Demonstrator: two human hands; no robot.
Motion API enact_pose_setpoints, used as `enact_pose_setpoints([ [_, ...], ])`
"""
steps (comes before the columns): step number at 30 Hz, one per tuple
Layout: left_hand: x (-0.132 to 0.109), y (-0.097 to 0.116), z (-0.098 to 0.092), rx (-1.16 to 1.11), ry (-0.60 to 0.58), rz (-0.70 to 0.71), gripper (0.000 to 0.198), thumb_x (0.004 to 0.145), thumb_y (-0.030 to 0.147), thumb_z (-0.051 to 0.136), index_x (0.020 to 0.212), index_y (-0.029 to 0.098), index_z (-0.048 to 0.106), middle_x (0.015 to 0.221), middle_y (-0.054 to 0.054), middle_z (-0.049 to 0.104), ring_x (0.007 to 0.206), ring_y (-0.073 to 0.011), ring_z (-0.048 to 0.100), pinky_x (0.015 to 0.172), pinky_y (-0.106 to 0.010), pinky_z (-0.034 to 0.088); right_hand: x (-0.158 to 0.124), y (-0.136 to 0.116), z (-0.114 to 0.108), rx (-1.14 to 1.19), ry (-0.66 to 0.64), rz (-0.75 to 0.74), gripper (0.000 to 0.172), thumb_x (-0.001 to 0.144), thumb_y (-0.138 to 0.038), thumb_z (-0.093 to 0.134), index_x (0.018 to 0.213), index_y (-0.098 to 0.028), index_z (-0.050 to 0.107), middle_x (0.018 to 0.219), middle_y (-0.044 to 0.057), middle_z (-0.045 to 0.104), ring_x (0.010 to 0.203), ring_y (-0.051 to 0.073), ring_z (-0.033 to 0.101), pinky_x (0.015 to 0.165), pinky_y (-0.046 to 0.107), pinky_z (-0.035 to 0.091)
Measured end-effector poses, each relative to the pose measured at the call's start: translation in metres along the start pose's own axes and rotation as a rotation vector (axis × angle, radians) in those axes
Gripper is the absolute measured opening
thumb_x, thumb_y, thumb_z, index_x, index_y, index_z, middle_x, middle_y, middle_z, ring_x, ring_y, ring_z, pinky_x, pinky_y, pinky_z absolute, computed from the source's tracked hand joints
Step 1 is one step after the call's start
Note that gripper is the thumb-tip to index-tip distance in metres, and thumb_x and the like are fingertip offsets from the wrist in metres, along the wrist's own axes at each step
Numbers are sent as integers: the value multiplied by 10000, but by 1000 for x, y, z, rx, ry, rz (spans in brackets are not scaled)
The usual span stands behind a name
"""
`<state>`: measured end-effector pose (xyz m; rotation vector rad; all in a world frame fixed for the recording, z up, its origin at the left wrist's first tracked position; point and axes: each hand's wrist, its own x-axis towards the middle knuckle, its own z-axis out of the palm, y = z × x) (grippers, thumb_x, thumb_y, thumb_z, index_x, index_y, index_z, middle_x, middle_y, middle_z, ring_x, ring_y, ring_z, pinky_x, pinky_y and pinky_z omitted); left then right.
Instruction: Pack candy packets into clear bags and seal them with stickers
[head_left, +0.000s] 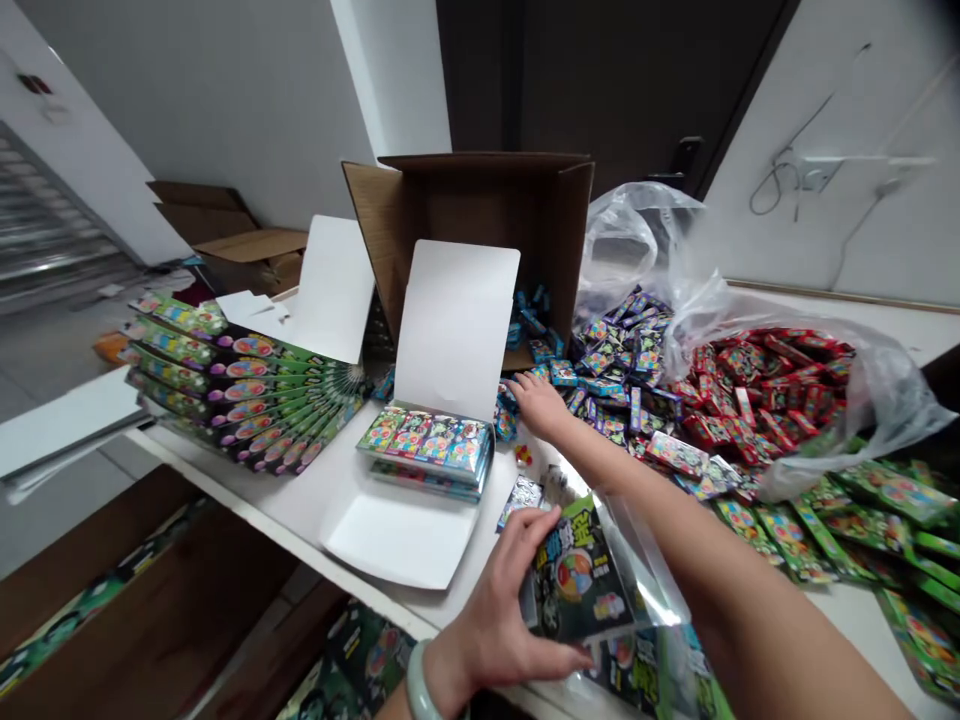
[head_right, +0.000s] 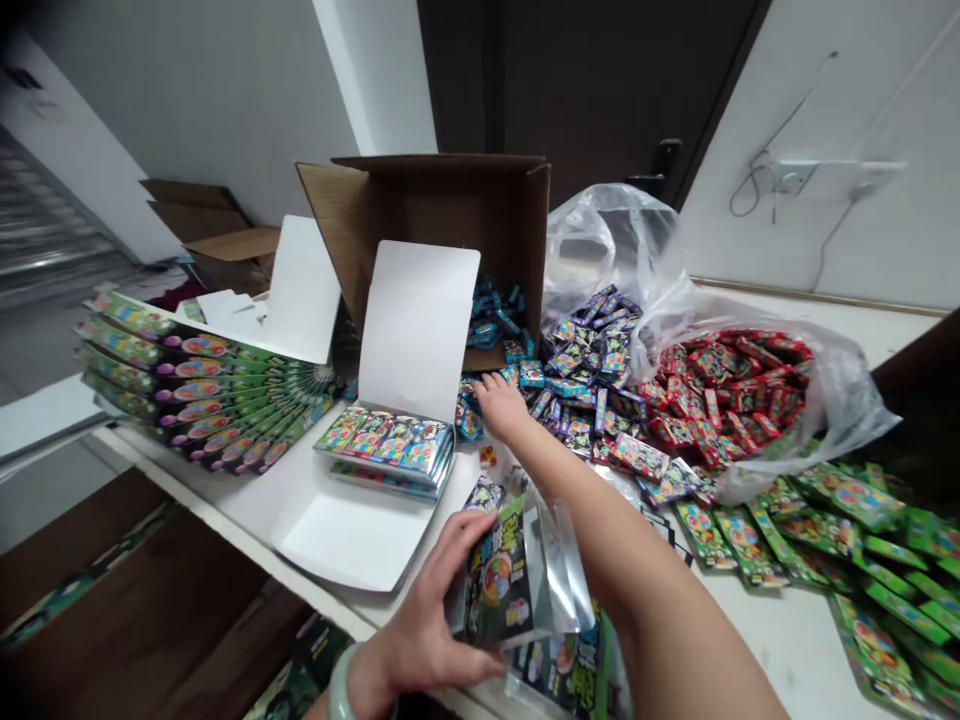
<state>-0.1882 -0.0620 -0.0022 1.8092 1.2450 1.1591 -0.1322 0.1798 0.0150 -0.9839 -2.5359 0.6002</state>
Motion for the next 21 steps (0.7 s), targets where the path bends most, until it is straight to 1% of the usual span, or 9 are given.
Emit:
enact_pose_setpoints([
  [1, -1, 0, -1, 4, 4, 1, 1046, 609, 624, 777, 1467, 270, 294, 1385, -134, 384, 1295, -356, 420, 1116, -513, 353, 9, -1, 3, 9, -2, 23, 477, 775, -25, 525, 1236, -127, 591, 1351, 192, 552, 1312, 296, 440, 1108, 490, 273],
  [3, -3, -2, -4, 14, 11, 2, 1043, 615, 621, 777, 1468, 275, 287, 1381, -132, 389, 1292, -354, 427, 1112, -503, 364, 15, 2, 5, 53, -13, 74, 406, 760, -36, 542, 1140, -138, 639, 1224, 183, 632, 1216, 299, 524, 1072, 486, 318],
  [6, -3, -4, -8, 17, 15, 8, 1006, 645, 638, 753, 1464, 269, 298, 1376, -136, 393, 1295, -354, 425, 1104, -494, 376, -5, 14, 0, 174, 0, 173, 302, 782, -107, 552, 1063, -145, 654, 1099, 164, 676, 1091, 286, 592, 1005, 461, 402],
  [10, 2, -6, -10, 23, 16, 20, 958, 684, 646, 722, 1459, 259, 313, 1364, -143, 401, 1282, -355, 433, 1094, -508, 377, -71, 32, -22, 419, 46, 337, 296, 871, -259, 461, 1110, -166, 609, 1025, 108, 679, 872, 206, 649, 801, 382, 548],
  [13, 7, -5, -8, 50, 22, 36, 920, 709, 620, 717, 1458, 270, 316, 1351, -136, 415, 1275, -349, 439, 1078, -506, 397, -132, 43, -48, 582, 72, 428, 353, 891, -395, 438, 1131, -188, 592, 864, 41, 659, 669, 141, 621, 670, 329, 578],
  [15, 10, -4, -7, 81, 24, 46, 899, 716, 593, 726, 1456, 281, 323, 1341, -128, 427, 1264, -345, 451, 1069, -505, 407, -169, 49, -66, 727, 107, 479, 378, 859, -486, 513, 1084, -198, 611, 772, 7, 625, 597, 118, 583, 614, 301, 568],
  [18, 13, -2, -2, 146, 29, 52, 891, 712, 547, 751, 1454, 285, 334, 1339, -121, 439, 1256, -346, 459, 1069, -515, 406, -213, 59, -81, 897, 187, 506, 366, 762, -516, 670, 960, -210, 639, 791, -1, 627, 635, 122, 583, 579, 266, 535],
  [19, 14, -1, 0, 167, 30, 51, 890, 709, 533, 758, 1453, 283, 338, 1340, -120, 441, 1257, -346, 459, 1071, -517, 404, -224, 63, -82, 891, 213, 480, 342, 745, -487, 698, 938, -211, 639, 826, 6, 638, 682, 135, 599, 612, 277, 536],
  [21, 17, 0, 4, 202, 33, 40, 878, 711, 518, 761, 1448, 276, 350, 1341, -116, 447, 1259, -344, 459, 1075, -516, 403, -241, 72, -77, 774, 228, 366, 262, 751, -397, 701, 928, -215, 636, 907, 25, 656, 824, 174, 627, 757, 339, 540],
])
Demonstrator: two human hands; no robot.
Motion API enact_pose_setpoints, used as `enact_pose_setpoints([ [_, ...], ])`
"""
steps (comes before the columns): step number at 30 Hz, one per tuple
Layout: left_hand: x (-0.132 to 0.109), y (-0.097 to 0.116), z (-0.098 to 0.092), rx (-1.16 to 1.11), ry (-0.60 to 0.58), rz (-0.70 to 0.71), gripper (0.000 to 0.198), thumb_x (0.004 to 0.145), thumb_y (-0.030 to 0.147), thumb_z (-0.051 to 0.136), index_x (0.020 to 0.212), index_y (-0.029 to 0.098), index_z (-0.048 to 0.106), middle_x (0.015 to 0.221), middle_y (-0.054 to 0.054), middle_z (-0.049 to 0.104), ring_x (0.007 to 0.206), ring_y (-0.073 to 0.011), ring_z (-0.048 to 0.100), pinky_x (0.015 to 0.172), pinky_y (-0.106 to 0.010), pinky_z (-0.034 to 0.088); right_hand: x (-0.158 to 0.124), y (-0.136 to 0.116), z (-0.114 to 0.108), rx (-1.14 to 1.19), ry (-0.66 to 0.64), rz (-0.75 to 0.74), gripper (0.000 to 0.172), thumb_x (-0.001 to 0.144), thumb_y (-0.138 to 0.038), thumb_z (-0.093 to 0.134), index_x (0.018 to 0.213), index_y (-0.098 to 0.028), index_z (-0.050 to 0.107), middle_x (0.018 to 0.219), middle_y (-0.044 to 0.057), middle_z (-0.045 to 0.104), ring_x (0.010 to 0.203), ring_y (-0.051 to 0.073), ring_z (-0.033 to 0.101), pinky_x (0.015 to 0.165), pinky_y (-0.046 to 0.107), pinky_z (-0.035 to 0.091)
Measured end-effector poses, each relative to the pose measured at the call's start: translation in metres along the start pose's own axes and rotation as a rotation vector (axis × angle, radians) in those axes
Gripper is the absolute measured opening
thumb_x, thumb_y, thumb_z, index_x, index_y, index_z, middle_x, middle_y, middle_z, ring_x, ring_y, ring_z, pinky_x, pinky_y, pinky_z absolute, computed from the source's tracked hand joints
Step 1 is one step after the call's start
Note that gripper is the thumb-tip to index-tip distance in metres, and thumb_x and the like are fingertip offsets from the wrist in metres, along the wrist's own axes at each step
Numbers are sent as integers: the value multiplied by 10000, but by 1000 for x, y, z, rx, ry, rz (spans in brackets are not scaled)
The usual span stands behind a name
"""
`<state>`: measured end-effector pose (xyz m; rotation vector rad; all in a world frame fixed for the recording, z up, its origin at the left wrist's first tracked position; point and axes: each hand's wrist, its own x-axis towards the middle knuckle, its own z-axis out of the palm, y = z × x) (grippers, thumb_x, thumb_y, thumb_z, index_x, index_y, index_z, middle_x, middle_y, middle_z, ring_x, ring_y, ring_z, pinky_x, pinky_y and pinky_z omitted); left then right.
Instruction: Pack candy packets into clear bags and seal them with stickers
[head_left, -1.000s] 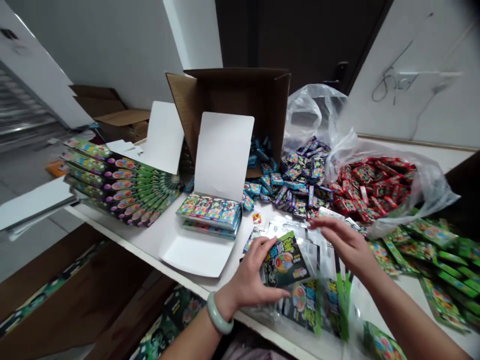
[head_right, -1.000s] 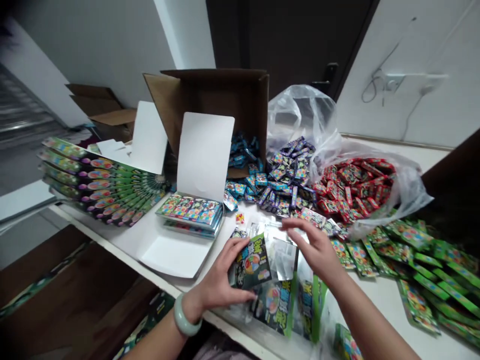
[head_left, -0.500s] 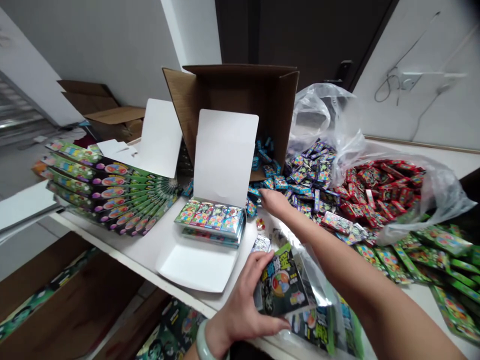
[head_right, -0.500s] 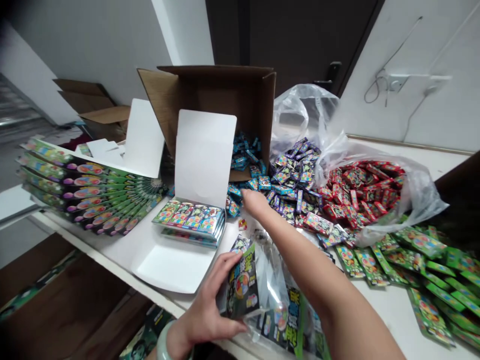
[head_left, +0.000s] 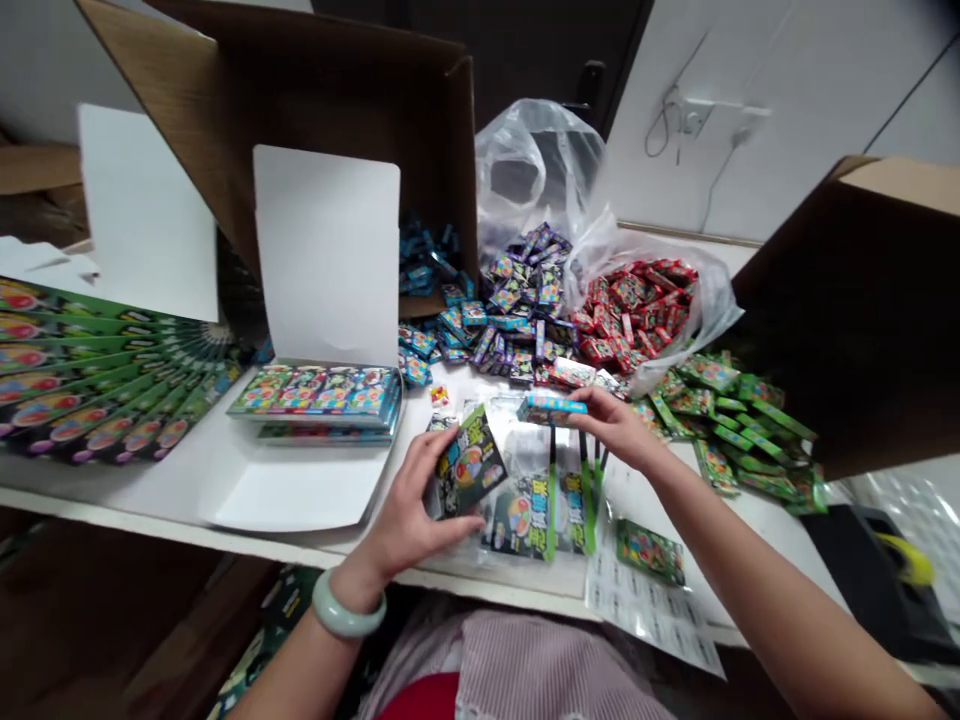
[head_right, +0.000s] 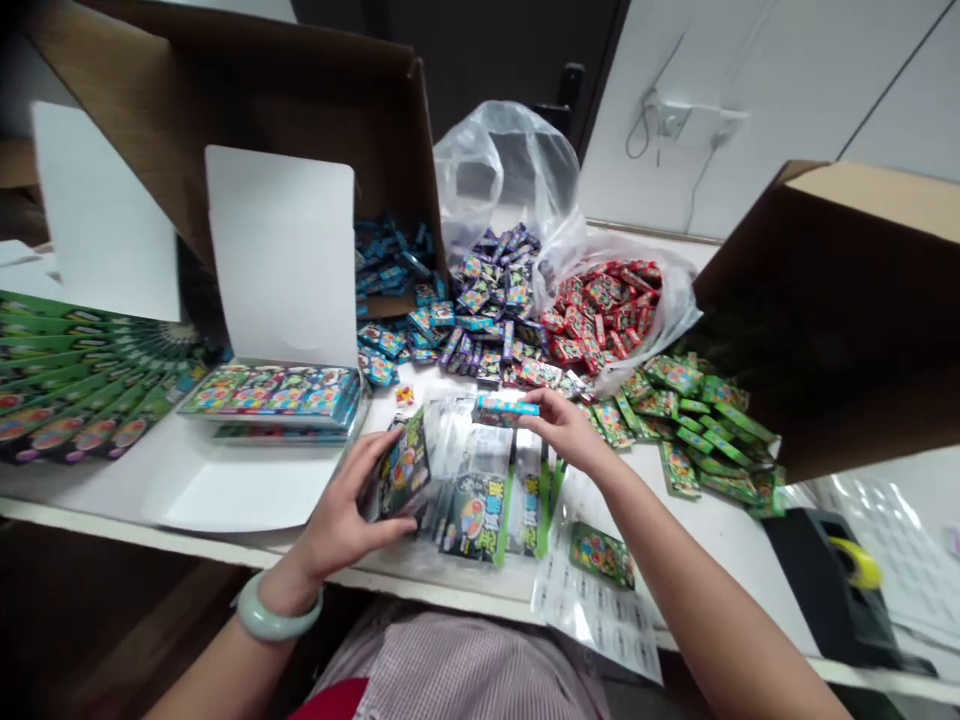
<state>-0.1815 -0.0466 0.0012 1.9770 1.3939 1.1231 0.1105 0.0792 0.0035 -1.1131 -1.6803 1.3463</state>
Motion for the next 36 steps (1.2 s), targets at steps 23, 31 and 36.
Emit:
enact_pose_setpoints([
  [23, 9, 9, 22, 171, -165, 116, 946, 683, 421, 807, 1466, 235, 310, 1302, -127, 433, 1236, -327, 452, 1063, -515, 413, -60, -24, -10, -669, 145, -351, 584, 777, -333, 677, 1322, -225, 498, 1330, 149, 537, 1241, 322, 500, 989, 525, 458],
  [31, 14, 14, 30, 206, -265, 280, 969, 705, 417, 785, 1490, 219, 252, 1316, -150, 419, 1227, -339, 438, 1048, -529, 403, -78, -90, -25, -873, -477, -481, 599, 780, -215, 699, 1352, -230, 521, 1429, 142, 455, 1286, 290, 476, 1033, 457, 456],
  [36, 13, 17, 30, 188, -298, 277, 971, 696, 466, 782, 1481, 197, 279, 1317, -159, 420, 1221, -343, 443, 1041, -520, 409, -67, -90, -17, -946, -524, -465, 542, 744, -175, 728, 1268, -146, 593, 1363, 193, 512, 1239, 320, 511, 1021, 481, 458],
])
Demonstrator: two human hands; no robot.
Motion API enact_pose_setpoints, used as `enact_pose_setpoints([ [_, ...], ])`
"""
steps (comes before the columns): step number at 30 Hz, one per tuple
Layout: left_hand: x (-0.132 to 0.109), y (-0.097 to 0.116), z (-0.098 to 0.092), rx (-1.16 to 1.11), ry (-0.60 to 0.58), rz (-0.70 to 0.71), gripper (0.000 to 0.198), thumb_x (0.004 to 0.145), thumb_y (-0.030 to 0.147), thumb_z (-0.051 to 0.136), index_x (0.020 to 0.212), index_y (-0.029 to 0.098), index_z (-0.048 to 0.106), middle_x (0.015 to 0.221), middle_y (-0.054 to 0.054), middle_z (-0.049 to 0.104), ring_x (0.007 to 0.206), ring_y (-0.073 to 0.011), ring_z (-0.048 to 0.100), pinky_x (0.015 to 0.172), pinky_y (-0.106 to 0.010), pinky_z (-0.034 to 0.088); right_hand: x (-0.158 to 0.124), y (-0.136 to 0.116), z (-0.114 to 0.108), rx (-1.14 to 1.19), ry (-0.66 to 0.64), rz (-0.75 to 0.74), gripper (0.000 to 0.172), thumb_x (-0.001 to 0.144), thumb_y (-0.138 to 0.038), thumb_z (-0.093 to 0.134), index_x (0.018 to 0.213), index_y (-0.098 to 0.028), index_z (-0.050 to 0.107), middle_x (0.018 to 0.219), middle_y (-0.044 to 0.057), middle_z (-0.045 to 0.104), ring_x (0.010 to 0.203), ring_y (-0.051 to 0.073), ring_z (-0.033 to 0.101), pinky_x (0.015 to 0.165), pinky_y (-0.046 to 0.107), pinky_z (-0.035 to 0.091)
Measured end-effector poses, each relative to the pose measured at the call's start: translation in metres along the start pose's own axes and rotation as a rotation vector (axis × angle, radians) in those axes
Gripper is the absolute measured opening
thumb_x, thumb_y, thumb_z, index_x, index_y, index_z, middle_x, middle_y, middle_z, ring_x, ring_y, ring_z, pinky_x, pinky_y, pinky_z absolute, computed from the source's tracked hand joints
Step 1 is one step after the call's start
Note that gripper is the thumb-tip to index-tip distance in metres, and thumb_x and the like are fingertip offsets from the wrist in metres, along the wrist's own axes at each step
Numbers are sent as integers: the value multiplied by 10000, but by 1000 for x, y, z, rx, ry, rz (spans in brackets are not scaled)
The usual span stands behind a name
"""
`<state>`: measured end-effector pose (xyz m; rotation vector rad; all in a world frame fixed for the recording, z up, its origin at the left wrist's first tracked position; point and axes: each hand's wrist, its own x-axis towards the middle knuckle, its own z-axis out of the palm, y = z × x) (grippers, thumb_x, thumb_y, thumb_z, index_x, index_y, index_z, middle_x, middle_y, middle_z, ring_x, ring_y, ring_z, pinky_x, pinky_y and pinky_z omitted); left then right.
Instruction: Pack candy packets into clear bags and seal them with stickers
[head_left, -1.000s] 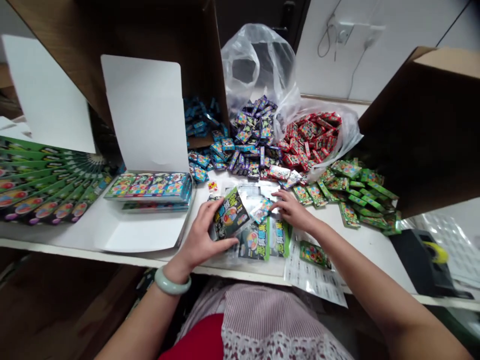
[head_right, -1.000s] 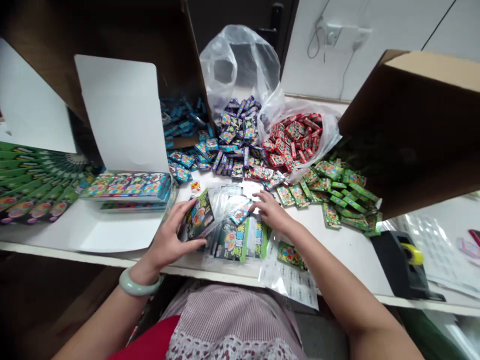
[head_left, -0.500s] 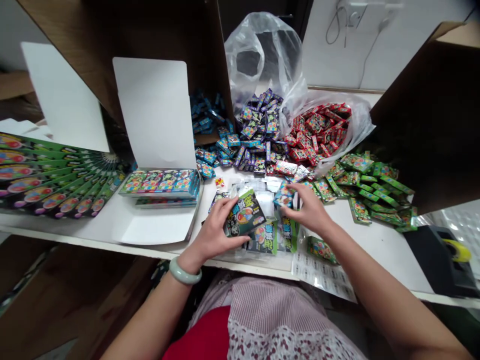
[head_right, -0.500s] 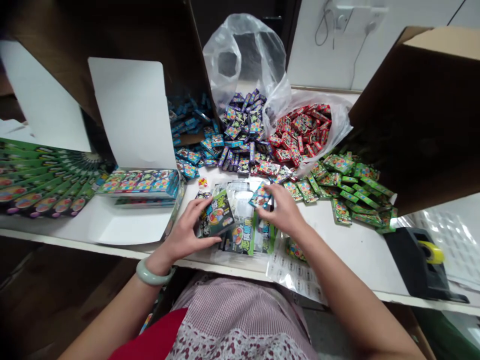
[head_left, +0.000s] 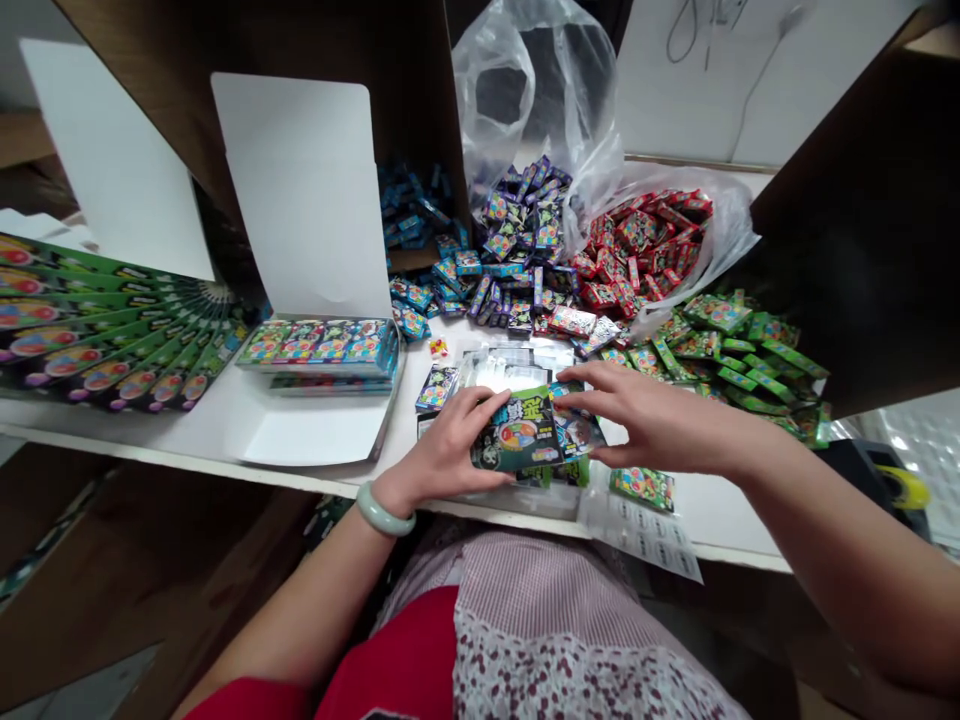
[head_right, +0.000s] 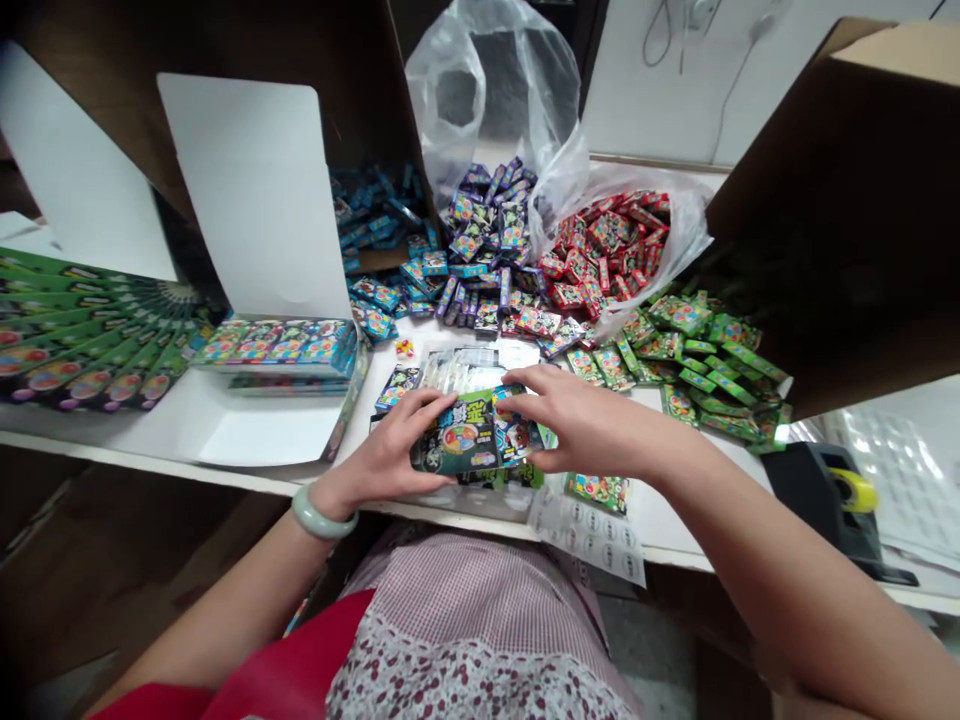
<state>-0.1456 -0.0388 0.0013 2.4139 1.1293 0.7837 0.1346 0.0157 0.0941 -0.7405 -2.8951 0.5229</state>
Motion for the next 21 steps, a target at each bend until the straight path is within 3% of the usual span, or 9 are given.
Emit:
enact_pose_setpoints([
  [4, 4, 4, 3, -15, 52, -34, 980, 675, 488, 789, 1472, 209, 292, 1278, -154, 438, 1193, -347, 462, 1021, -534, 423, 8, -1, 8, 150, 61, 68, 703, 724, -282, 789, 1361, -245, 493, 1435, 134, 464, 1312, 315, 453, 1071, 495, 414],
  [6, 6, 8, 4, -14, 87, -77, 977, 663, 476, 798, 1460, 210, 300, 1264, -151, 441, 1190, -345, 463, 1021, -536, 425, 9, -5, 16, 250, 154, 133, 737, 720, -347, 798, 1370, -293, 455, 1477, 102, 412, 1361, 316, 393, 1103, 516, 374],
  [9, 7, 14, 2, 12, 154, -150, 942, 663, 431, 798, 1441, 211, 314, 1265, -147, 435, 1198, -339, 459, 1025, -529, 429, 10, -14, 36, 348, 387, 303, 517, 772, -376, 749, 1238, -294, 540, 1438, 103, 419, 1366, 327, 367, 1100, 550, 358],
  [11, 7, 19, 0, 30, 186, -184, 941, 653, 422, 804, 1430, 199, 323, 1264, -150, 434, 1196, -344, 459, 1021, -534, 432, 11, -21, 51, 483, 464, 396, 412, 792, -362, 720, 1167, -289, 566, 1359, 108, 471, 1278, 311, 462, 1004, 512, 464],
  [13, 10, 24, -2, 4, 216, -202, 939, 634, 441, 820, 1406, 178, 354, 1262, -157, 440, 1200, -353, 455, 1029, -542, 422, 14, -26, 62, 698, 474, 445, 362, 804, -340, 684, 1138, -278, 560, 1244, 98, 538, 1060, 254, 601, 825, 419, 563],
  [15, 13, 28, -1, -104, 267, -224, 775, 718, 426, 773, 1359, 188, 407, 1263, -148, 464, 1189, -325, 476, 1027, -513, 431, 16, -27, 67, 883, 526, 464, 312, 822, -313, 644, 1114, -265, 546, 1130, 68, 580, 840, 178, 640, 703, 339, 573],
  [18, 17, 34, 9, -420, 353, -295, 444, 887, 297, 604, 1299, 242, 449, 1184, -95, 550, 1063, -228, 577, 931, -407, 508, 16, -23, 66, 975, 709, 454, 373, 810, -295, 656, 1151, -285, 504, 1153, 47, 564, 754, 123, 619, 716, 309, 565],
  [21, 16, 39, 25, -725, 421, -389, 467, 894, 255, 580, 1326, 262, 406, 1088, -66, 582, 949, -188, 627, 800, -331, 558, 13, -20, 75, 984, 838, 501, 528, 750, -315, 723, 1195, -319, 439, 1238, 58, 531, 781, 122, 618, 752, 310, 567],
])
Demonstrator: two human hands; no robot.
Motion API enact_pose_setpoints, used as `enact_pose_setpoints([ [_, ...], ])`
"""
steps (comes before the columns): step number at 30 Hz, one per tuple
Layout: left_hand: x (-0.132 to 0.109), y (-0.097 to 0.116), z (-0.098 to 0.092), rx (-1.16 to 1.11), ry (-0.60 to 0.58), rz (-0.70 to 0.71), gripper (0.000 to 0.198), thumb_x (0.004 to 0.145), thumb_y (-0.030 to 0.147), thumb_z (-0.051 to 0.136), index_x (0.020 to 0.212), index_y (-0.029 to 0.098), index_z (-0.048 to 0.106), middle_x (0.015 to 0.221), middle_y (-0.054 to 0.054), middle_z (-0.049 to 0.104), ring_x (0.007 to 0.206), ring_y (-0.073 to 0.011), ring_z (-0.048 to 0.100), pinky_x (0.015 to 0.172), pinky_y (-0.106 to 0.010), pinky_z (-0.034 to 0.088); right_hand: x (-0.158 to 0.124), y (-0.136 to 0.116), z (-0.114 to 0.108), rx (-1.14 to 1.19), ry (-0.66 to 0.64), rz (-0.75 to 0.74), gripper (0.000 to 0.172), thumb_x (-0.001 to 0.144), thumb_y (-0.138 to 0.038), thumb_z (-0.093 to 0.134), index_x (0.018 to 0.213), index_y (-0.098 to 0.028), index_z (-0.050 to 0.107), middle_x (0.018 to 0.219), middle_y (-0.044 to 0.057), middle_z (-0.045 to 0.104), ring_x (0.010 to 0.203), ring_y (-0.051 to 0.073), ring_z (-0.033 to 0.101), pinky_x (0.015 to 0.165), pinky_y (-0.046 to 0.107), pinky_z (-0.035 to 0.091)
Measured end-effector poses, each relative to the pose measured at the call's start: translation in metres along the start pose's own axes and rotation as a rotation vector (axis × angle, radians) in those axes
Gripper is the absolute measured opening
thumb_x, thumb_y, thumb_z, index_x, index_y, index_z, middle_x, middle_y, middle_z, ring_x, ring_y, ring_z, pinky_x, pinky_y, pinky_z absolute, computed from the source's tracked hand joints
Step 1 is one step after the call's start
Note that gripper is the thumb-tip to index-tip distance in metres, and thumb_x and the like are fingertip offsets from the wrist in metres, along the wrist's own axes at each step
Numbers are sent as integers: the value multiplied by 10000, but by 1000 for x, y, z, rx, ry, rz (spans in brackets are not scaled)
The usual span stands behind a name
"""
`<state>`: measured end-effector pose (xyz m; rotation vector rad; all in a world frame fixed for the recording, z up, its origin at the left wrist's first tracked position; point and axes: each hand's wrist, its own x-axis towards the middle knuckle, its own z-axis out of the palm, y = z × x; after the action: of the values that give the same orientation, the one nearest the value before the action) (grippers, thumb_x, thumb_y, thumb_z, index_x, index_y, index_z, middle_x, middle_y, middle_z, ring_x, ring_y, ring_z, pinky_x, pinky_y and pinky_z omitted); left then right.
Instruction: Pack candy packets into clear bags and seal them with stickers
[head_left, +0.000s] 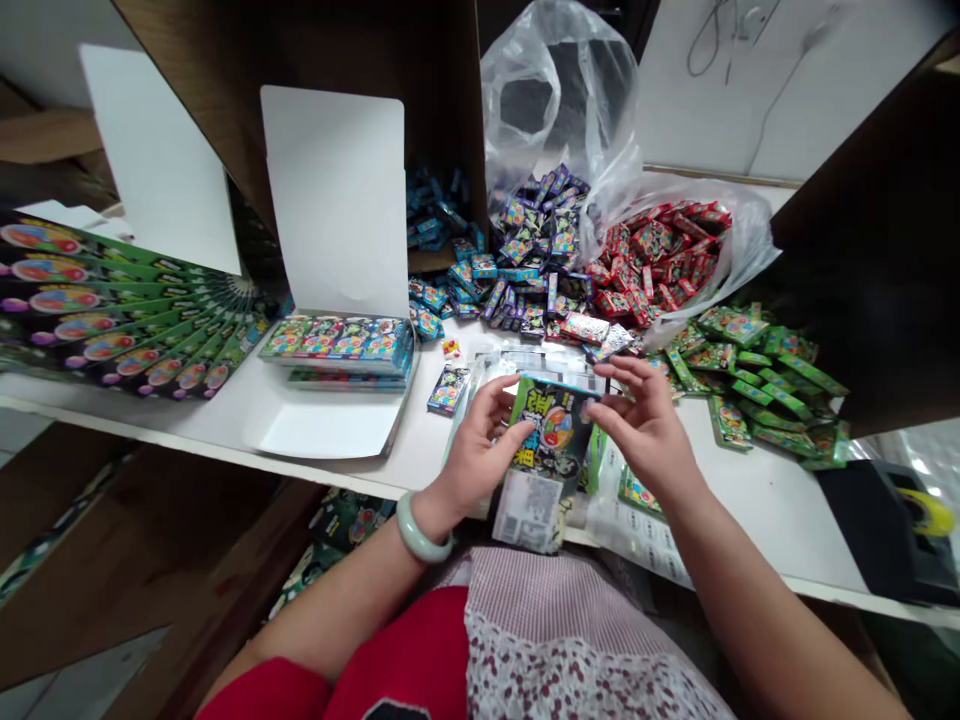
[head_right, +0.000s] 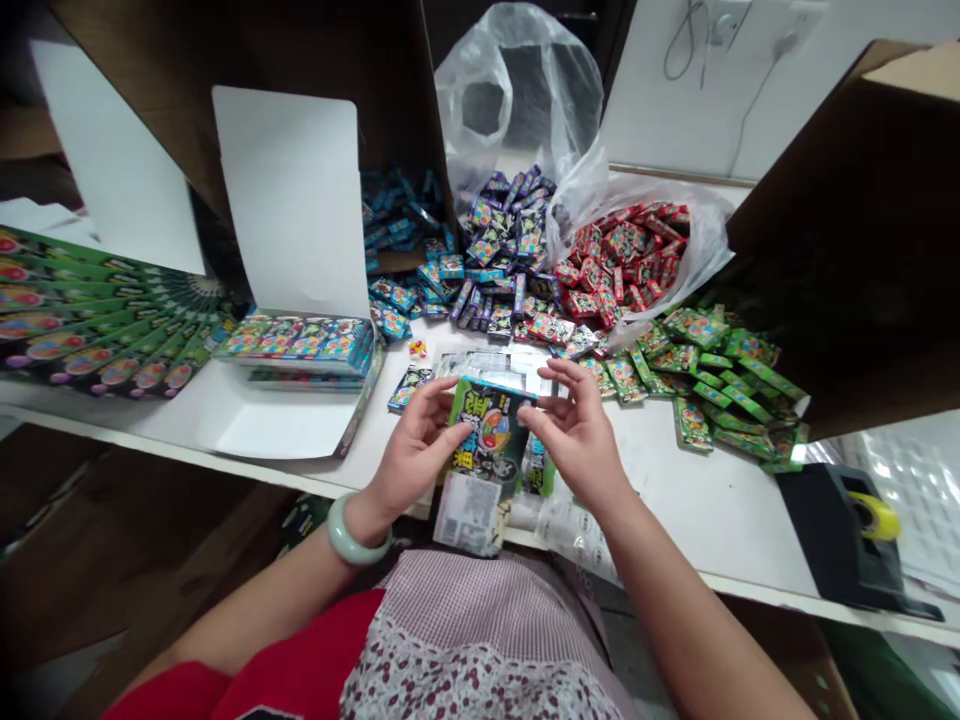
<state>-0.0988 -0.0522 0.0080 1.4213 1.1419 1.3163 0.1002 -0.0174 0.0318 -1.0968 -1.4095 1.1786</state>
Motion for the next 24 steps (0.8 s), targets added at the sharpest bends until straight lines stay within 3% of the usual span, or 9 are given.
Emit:
enact_pose_setpoints([
  [2, -6, -7, 5, -85, 11, -52, 531, 879, 258, 589, 1365, 264, 376, 1074, -63, 586, 948, -190, 634, 758, -310, 570, -9, 12, 4, 7, 27, 56, 563, 726, -343, 745, 1185, -317, 421, 1198, 58, 547, 765, 126, 629, 736, 310, 572],
  [5, -15, -15, 4, -94, -67, -103, 570, 867, 269, 595, 1394, 258, 379, 1093, -68, 611, 962, -197, 638, 752, -304, 578, -28, 31, 14, -19, 64, 99, 473, 776, -379, 695, 1171, -301, 446, 1061, 35, 599, 709, 128, 632, 702, 305, 572],
  [9, -19, -20, -5, -26, -161, -125, 535, 872, 279, 602, 1372, 263, 411, 1111, -64, 619, 909, -176, 639, 728, -285, 566, -43, 38, 18, -226, 85, 5, 273, 865, -349, 603, 1126, -277, 578, 976, 35, 659, 718, 157, 633, 703, 322, 561],
  [12, -14, -20, -7, 101, -102, -39, 337, 881, 286, 597, 1209, 240, 533, 1040, -42, 620, 859, -157, 625, 721, -274, 548, -40, 33, 9, -360, -43, -78, 213, 914, -313, 532, 1086, -267, 649, 997, 49, 686, 840, 190, 651, 787, 358, 539],
  [14, -7, -17, -4, 119, -6, 19, 151, 889, 300, 587, 1008, 208, 593, 967, -33, 625, 864, -159, 618, 754, -282, 538, -32, 28, 2, -322, -107, -51, 204, 916, -325, 526, 1034, -255, 677, 970, 52, 695, 879, 200, 652, 794, 367, 532],
  [16, 0, -13, 1, 38, 46, 22, 119, 890, 306, 588, 864, 191, 585, 922, -32, 645, 887, -165, 625, 804, -297, 531, -23, 24, -1, -226, -126, 17, 177, 885, -354, 564, 914, -234, 691, 955, 57, 691, 872, 198, 648, 745, 349, 537],
  [18, 5, -9, 3, -74, 59, -24, 111, 878, 300, 607, 892, 193, 583, 907, -31, 672, 880, -164, 644, 811, -303, 532, -15, 21, -1, -110, -113, 83, 159, 831, -370, 626, 885, -226, 667, 928, 51, 678, 834, 187, 640, 653, 312, 534],
  [21, 6, -6, -1, -143, 56, -97, 248, 856, 285, 633, 1088, 213, 583, 932, -33, 698, 862, -162, 663, 773, -301, 541, -10, 18, 3, -12, -96, 109, 247, 789, -345, 669, 1008, -241, 619, 887, 29, 646, 766, 162, 621, 557, 266, 510],
  [24, 5, -3, -9, -82, 12, -71, 163, 836, 291, 658, 969, 198, 660, 917, -43, 703, 862, -169, 657, 794, -319, 540, -11, 13, 8, -89, -142, 0, 113, 809, -309, 658, 878, -221, 641, 909, 41, 619, 839, 163, 612, 620, 277, 514],
])
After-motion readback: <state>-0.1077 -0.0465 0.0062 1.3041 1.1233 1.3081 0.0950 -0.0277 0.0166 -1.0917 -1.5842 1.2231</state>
